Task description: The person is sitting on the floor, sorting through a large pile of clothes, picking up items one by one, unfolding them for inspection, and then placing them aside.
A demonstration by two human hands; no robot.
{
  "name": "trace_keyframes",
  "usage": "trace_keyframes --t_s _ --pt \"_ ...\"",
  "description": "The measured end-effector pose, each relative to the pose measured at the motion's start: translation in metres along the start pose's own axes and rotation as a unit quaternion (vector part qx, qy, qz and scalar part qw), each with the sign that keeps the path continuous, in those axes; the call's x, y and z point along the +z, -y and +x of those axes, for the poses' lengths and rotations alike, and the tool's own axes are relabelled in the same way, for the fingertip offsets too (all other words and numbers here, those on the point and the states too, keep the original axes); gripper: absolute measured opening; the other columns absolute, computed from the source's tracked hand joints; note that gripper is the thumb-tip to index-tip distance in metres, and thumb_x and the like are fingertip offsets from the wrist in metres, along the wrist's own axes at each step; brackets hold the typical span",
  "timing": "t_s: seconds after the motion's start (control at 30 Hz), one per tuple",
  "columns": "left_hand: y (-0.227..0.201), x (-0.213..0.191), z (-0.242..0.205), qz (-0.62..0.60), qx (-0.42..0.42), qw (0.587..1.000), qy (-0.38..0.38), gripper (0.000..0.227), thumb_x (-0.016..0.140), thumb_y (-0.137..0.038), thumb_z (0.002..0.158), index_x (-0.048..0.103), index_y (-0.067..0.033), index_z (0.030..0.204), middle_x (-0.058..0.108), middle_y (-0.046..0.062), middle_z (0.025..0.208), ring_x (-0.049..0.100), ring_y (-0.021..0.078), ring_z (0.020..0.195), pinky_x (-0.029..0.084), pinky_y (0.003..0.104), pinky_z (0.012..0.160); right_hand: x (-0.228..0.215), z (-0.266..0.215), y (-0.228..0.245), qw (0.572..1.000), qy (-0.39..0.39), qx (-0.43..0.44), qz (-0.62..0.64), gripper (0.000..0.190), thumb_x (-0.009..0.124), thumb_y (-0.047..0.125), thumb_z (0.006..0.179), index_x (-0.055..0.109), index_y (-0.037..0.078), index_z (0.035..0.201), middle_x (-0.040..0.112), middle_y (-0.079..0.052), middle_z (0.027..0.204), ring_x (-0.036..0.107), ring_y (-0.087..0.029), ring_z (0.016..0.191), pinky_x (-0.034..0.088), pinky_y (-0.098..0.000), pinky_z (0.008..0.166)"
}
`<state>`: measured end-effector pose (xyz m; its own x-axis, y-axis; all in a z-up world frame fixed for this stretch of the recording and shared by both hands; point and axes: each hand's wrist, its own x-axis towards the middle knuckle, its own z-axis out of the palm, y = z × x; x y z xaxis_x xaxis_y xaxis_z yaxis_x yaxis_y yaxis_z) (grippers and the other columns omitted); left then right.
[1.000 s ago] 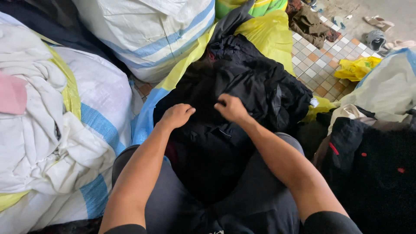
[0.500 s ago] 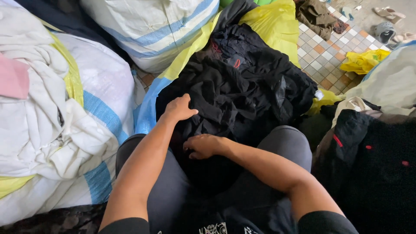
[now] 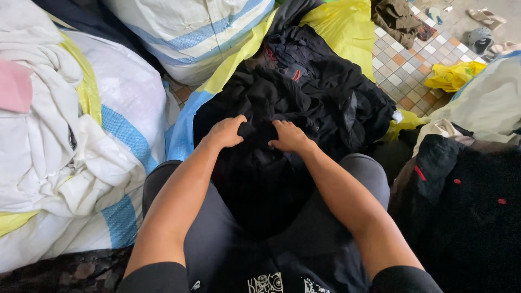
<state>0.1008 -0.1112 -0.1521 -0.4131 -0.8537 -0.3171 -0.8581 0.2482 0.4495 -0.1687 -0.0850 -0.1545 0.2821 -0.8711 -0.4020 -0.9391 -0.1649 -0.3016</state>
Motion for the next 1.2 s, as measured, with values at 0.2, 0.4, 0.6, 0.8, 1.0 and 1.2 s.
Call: trace_keyframes --t_s 0.2,0.4,0.6,0.8,1.0,1.2 --pt "-0.006 -0.042 -0.007 0.034 0.075 0.97 -0.229 0.026 0.086 -0.018 0.089 0.078 -0.0168 0.114 0.06 0.008 0.118 0.064 0.0389 0.122 0.06 0.053 0.1 -0.002 -0.01 0.006 0.982 -0.06 -0.136 0.115 0.048 0.09 0.044 0.084 0.077 0.008 0.112 0.08 -0.023 0.108 0.075 -0.049 0.113 0.058 -0.0608 0.093" --pt "-0.022 -0.094 -0.045 -0.265 0.169 0.865 -0.391 0.02 0.089 -0.024 0.091 0.074 -0.0139 0.097 0.072 0.005 0.099 0.074 0.0294 0.103 0.059 0.044 0.094 -0.113 -0.06 -0.028 0.893 -0.324 -0.161 0.268 0.025 0.096 0.029 0.09 0.082 0.016 0.105 0.077 -0.009 0.092 0.076 -0.027 0.096 0.054 -0.0404 0.086" --pt "-0.045 -0.111 -0.089 -0.085 0.029 0.993 -0.077 0.049 0.085 -0.044 0.095 0.071 -0.0018 0.114 0.068 0.018 0.11 0.064 0.0374 0.109 0.051 0.049 0.097 -0.119 -0.088 -0.05 0.959 -0.219 -0.078 0.161 0.024 0.095 0.021 0.084 0.084 0.01 0.103 0.081 -0.018 0.095 0.077 -0.044 0.098 0.059 -0.0561 0.084" --pt "-0.013 -0.085 -0.051 0.084 0.071 0.958 -0.265 0.034 0.093 -0.035 0.091 0.071 -0.0092 0.088 0.066 0.005 0.084 0.069 0.0301 0.094 0.033 0.069 0.124 -0.146 -0.123 -0.047 0.931 -0.315 -0.074 0.171 0.027 0.099 0.023 0.092 0.08 0.008 0.104 0.078 -0.015 0.105 0.075 -0.04 0.102 0.06 -0.0506 0.084" --pt "-0.02 -0.076 -0.04 0.146 0.077 0.955 -0.247 0.035 0.089 -0.029 0.093 0.06 -0.0131 0.105 0.062 0.005 0.095 0.066 0.0305 0.112 0.047 0.058 0.11 -0.131 -0.107 -0.058 0.949 -0.269 -0.08 0.143 0.032 0.102 0.021 0.081 0.079 0.002 0.094 0.077 -0.022 0.118 0.072 -0.05 0.116 0.06 -0.0543 0.096" --pt "-0.025 -0.076 -0.052 0.04 0.108 0.98 -0.162 0.035 0.09 -0.034 0.092 0.067 -0.0126 0.107 0.072 0.007 0.099 0.068 0.0311 0.121 0.036 0.059 0.122 -0.133 -0.119 -0.046 0.981 -0.116 0.02 0.152 0.03 0.092 0.027 0.094 0.08 0.002 0.106 0.076 -0.025 0.128 0.069 -0.049 0.126 0.056 -0.0604 0.105"
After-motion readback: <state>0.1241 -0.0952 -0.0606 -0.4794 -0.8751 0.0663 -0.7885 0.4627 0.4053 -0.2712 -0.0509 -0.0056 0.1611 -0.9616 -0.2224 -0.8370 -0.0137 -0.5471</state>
